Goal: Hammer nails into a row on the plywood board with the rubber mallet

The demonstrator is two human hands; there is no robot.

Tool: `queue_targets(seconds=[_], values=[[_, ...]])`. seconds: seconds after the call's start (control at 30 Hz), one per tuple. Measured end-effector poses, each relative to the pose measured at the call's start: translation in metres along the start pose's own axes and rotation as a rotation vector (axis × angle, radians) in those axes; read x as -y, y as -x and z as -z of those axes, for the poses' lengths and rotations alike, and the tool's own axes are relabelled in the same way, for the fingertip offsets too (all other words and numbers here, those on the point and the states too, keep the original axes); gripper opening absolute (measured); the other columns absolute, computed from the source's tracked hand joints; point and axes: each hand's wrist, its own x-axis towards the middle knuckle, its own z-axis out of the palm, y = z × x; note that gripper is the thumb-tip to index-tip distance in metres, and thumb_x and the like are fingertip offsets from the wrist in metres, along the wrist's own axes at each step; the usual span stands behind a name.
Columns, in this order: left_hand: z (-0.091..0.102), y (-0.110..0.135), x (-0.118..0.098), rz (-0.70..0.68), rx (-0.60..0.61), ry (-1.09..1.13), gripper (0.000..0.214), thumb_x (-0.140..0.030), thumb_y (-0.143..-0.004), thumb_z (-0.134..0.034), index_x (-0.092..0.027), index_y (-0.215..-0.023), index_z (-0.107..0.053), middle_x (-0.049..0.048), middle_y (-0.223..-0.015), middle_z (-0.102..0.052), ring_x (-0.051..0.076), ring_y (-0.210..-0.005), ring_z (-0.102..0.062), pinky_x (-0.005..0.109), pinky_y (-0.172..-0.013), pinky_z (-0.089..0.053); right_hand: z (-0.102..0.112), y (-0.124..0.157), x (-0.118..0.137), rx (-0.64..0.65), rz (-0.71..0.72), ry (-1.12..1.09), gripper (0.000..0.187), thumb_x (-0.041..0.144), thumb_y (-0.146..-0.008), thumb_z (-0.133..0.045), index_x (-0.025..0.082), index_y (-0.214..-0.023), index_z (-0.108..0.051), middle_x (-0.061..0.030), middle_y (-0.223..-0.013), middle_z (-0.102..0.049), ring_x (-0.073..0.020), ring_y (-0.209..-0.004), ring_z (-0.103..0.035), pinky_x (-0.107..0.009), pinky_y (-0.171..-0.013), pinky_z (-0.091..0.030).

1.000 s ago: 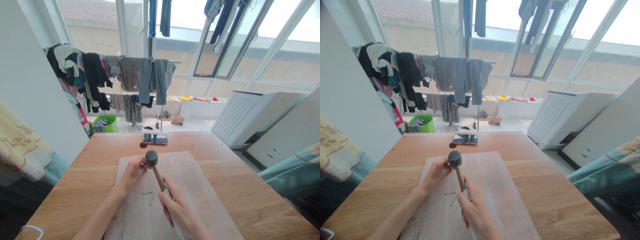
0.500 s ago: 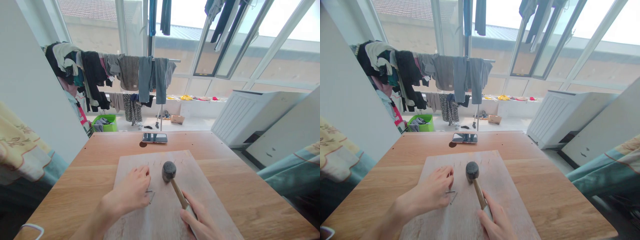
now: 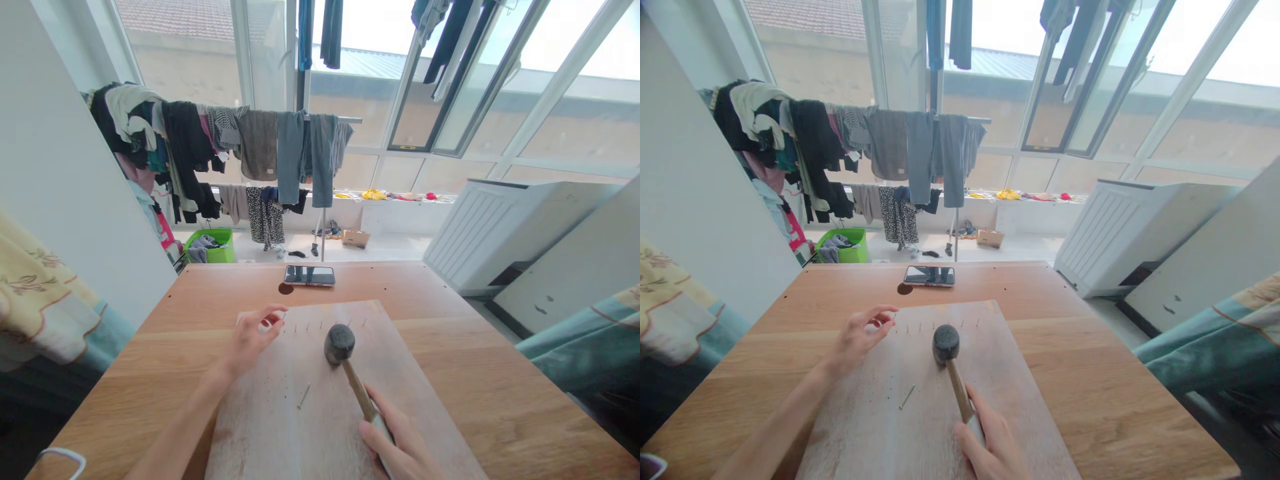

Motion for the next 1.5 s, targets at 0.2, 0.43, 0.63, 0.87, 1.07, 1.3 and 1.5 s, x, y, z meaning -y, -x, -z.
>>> queue_targets(seconds=[0.2, 0.43, 0.63, 0.87, 1.07, 1.3, 1.5], values=[[-0.009, 0.005, 0.007, 0.008, -0.003, -0.065, 0.016, -0.030, -0.087, -0.060, -0.024, -0.094, -0.072, -0.0013, -0.080, -0.074, 0.013, -0.063, -0.061, 0.023, -0.065, -0.052, 0.001, -0.002, -0.012, -0.013, -0.062, -0.008, 0.057, 0.054, -0.082, -0.068, 0.031, -0.134, -0.064, -0.0058, -0.089, -0.072, -0.0236, -0.076, -0.069, -0.028, -0.059, -0.057], [-0.009, 0.009, 0.006, -0.070, 0.020, -0.143, 0.017, -0.025, -0.089, -0.056, -0.023, -0.098, -0.070, 0.0010, -0.090, -0.074, 0.014, -0.067, -0.062, 0.026, -0.070, -0.054, -0.002, -0.007, -0.022, 0.006, -0.058, -0.003, 0.066, 0.057, -0.084, -0.063, 0.025, -0.141, -0.058, 0.0009, -0.063, -0.060, -0.0175, -0.048, -0.056, -0.027, -0.045, -0.046], [-0.010, 0.009, 0.007, -0.101, 0.037, -0.175, 0.013, -0.021, -0.090, -0.055, -0.023, -0.094, -0.067, 0.0008, -0.092, -0.074, 0.015, -0.073, -0.064, 0.026, -0.072, -0.053, 0.000, -0.006, -0.016, 0.022, -0.058, 0.031, 0.063, 0.057, -0.082, -0.065, 0.028, -0.138, -0.060, 0.0007, -0.060, -0.060, -0.0199, -0.049, -0.057, -0.030, -0.047, -0.048], [-0.009, 0.008, 0.006, -0.151, 0.004, -0.208, 0.009, -0.020, -0.089, -0.059, -0.023, -0.090, -0.068, 0.0019, -0.095, -0.075, 0.019, -0.084, -0.069, 0.030, -0.077, -0.055, -0.005, 0.000, -0.002, 0.006, -0.029, 0.016, 0.066, 0.055, -0.083, -0.063, 0.022, -0.140, -0.058, 0.0054, -0.051, -0.053, -0.0162, -0.041, -0.052, -0.028, -0.046, -0.047], [-0.010, 0.009, 0.006, -0.147, 0.001, -0.186, 0.014, -0.022, -0.091, -0.056, -0.022, -0.091, -0.070, 0.0027, -0.096, -0.076, 0.019, -0.085, -0.070, 0.029, -0.075, -0.057, -0.022, -0.001, 0.017, 0.014, -0.100, -0.133, 0.081, 0.052, -0.082, -0.059, 0.016, -0.152, -0.041, 0.0087, -0.056, -0.051, -0.0089, -0.039, -0.041, -0.018, -0.034, -0.029], [-0.010, 0.009, 0.006, -0.101, 0.009, -0.144, 0.015, -0.023, -0.091, -0.056, -0.022, -0.095, -0.071, 0.0015, -0.095, -0.076, 0.016, -0.082, -0.070, 0.027, -0.075, -0.056, -0.033, -0.011, 0.066, 0.200, 0.067, -0.097, 0.066, 0.037, -0.086, -0.052, 0.014, -0.147, -0.043, 0.0134, -0.049, -0.042, -0.0076, -0.035, -0.036, -0.015, -0.030, -0.033], [-0.011, 0.010, 0.007, -0.043, 0.018, -0.085, 0.027, -0.019, -0.089, -0.058, -0.023, -0.114, -0.066, -0.0017, -0.088, -0.074, 0.012, -0.068, -0.065, 0.024, -0.069, -0.054, -0.048, -0.027, 0.084, 0.271, 0.163, -0.149, 0.055, 0.026, -0.086, -0.049, 0.015, -0.140, -0.047, 0.0142, -0.051, -0.043, -0.0065, -0.033, -0.037, -0.013, -0.028, -0.033]])
